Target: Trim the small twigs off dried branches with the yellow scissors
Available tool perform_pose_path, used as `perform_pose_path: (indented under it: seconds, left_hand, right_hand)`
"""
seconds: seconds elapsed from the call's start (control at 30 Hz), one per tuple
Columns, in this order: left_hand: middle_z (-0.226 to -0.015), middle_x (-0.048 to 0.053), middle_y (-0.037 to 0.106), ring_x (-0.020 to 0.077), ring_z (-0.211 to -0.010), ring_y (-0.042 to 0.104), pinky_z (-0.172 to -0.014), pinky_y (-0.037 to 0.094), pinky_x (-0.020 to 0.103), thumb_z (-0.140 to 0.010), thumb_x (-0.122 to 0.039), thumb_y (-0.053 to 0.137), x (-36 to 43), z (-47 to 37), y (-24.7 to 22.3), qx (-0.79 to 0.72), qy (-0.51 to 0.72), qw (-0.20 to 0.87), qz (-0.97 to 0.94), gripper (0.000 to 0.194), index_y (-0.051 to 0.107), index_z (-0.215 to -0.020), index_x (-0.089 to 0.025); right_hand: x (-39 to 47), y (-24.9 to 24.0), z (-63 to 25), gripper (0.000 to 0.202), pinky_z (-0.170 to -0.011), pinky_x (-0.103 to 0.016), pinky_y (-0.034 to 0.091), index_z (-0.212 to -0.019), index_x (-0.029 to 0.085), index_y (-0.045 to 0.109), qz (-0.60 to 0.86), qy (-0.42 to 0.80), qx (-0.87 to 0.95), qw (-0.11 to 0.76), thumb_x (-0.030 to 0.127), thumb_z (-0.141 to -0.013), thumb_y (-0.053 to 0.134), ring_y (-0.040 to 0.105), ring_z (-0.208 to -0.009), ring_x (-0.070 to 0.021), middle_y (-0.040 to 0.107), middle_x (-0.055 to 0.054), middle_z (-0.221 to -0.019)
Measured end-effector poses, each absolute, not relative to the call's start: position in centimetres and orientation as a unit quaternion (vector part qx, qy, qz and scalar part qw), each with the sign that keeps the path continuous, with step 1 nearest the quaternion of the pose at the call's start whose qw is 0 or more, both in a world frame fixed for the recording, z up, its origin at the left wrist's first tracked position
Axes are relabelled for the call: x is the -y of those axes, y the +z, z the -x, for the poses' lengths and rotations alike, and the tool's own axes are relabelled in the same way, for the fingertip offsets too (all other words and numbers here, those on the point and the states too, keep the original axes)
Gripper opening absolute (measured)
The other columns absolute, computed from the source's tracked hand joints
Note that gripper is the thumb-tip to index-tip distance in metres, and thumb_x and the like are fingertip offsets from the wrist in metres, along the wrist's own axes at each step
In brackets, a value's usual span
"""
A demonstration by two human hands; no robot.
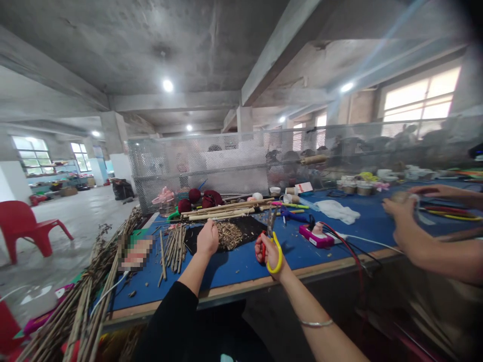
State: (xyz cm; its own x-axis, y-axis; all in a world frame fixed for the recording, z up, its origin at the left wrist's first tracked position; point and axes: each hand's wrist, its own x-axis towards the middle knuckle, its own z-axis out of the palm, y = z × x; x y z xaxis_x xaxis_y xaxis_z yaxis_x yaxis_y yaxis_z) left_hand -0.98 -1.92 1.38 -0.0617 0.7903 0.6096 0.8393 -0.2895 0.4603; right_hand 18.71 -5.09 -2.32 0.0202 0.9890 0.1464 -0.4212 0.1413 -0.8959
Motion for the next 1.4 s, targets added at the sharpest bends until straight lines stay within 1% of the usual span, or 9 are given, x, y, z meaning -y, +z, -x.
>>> perform_pose_path:
  seconds: [0.27,0.37,0.47,0.67,0.8,1.0,1.17,1.3,1.4]
  left_hand:
    - [-0.062,0.001,0.052,0.0116,-0.059,0.050,-0.060,0.038,0.022,-0.088,-0.034,0.020,1.9,1.3,-1.7,0.550,-0.526,-0.102,0.640,0.037,0.051,-0.076,-0.018]
    - [-0.060,0.000,0.053,0.0117,-0.057,0.051,-0.059,0.038,0.022,-0.086,-0.034,0.030,1.6,1.7,-1.8,0.560,-0.525,-0.118,0.630,0.029,0.053,-0.090,-0.016]
    - [-0.059,-0.001,0.054,0.0115,-0.055,0.052,-0.056,0.038,0.022,-0.082,-0.032,0.041,1.7,1.8,-1.7,0.579,-0.525,-0.122,0.612,0.028,0.048,-0.102,-0.014]
    - [-0.066,0.002,0.060,0.0098,-0.055,0.053,-0.055,0.038,0.020,-0.085,-0.036,0.034,2.1,1.8,-1.6,0.572,-0.504,-0.143,0.631,0.026,0.051,-0.077,-0.017]
    - [-0.065,0.002,0.058,0.0109,-0.061,0.053,-0.060,0.036,0.021,-0.085,-0.036,0.033,2.6,1.6,-1.4,0.562,-0.495,-0.060,0.660,0.030,0.049,-0.068,-0.018]
    - [-0.055,0.000,0.055,0.0103,-0.050,0.049,-0.055,0.034,0.021,-0.086,-0.036,0.033,2.9,0.8,-1.7,0.504,-0.420,-0.132,0.743,0.032,0.049,-0.065,-0.019]
    - [-0.061,0.002,0.056,0.0117,-0.060,0.050,-0.059,0.034,0.022,-0.082,-0.036,0.041,2.4,1.2,-1.8,0.499,-0.496,-0.084,0.706,0.029,0.054,-0.064,-0.018]
    - [-0.054,-0.001,0.053,0.0096,-0.046,0.046,-0.049,0.034,0.021,-0.077,-0.042,0.046,1.9,1.0,-1.7,0.483,-0.566,-0.216,0.632,0.029,0.057,-0.067,-0.016]
    - [-0.048,-0.004,0.046,0.0076,-0.036,0.038,-0.038,0.029,0.020,-0.076,-0.046,0.045,1.2,0.1,-1.8,0.477,-0.616,-0.341,0.526,0.034,0.058,-0.079,-0.015]
  right_hand:
    - [3.7,-1.7,-17.5,0.041,-0.034,-0.018,0.022,-0.061,0.019,0.047,0.457,0.470,0.535,0.533,0.059,-0.063,0.056,0.032,-0.033,-0.0059,0.042,0.006,-0.042]
    - [1.1,-0.7,-16.9,0.038,-0.040,-0.020,0.024,-0.049,0.018,0.048,0.487,0.297,0.641,0.514,0.051,-0.057,0.065,0.035,-0.040,-0.0072,0.043,0.004,-0.043]
    - [-1.5,0.6,-16.0,0.031,-0.047,-0.023,0.027,-0.052,0.019,0.053,0.517,0.194,0.686,0.474,0.046,-0.056,0.067,0.043,-0.048,-0.0113,0.051,0.001,-0.050]
    - [-2.5,-0.4,-14.1,0.024,-0.054,-0.024,0.029,-0.068,0.020,0.055,0.563,0.078,0.665,0.484,0.043,-0.065,0.059,0.049,-0.060,-0.0155,0.057,-0.004,-0.065]
    - [-1.8,-2.0,-14.1,0.021,-0.059,-0.024,0.033,-0.072,0.018,0.054,0.565,0.047,0.645,0.511,0.039,-0.067,0.056,0.050,-0.065,-0.0162,0.057,-0.006,-0.072]
    - [-1.7,-2.0,-14.4,0.020,-0.056,-0.022,0.034,-0.070,0.017,0.054,0.615,0.078,0.611,0.493,0.036,-0.070,0.052,0.050,-0.060,-0.0144,0.056,-0.003,-0.066]
    - [-1.0,-1.7,-14.2,0.023,-0.062,-0.022,0.036,-0.079,0.017,0.061,0.618,0.050,0.653,0.435,0.037,-0.071,0.053,0.056,-0.071,-0.0166,0.061,-0.006,-0.077]
    - [0.1,-1.5,-13.7,0.032,-0.063,-0.022,0.037,-0.091,0.022,0.061,0.592,0.055,0.705,0.385,0.046,-0.073,0.053,0.058,-0.078,-0.0179,0.064,-0.004,-0.082]
    - [0.8,-1.3,-13.3,0.040,-0.062,-0.023,0.037,-0.095,0.023,0.059,0.596,0.059,0.711,0.368,0.055,-0.073,0.050,0.060,-0.079,-0.0186,0.065,-0.004,-0.082]
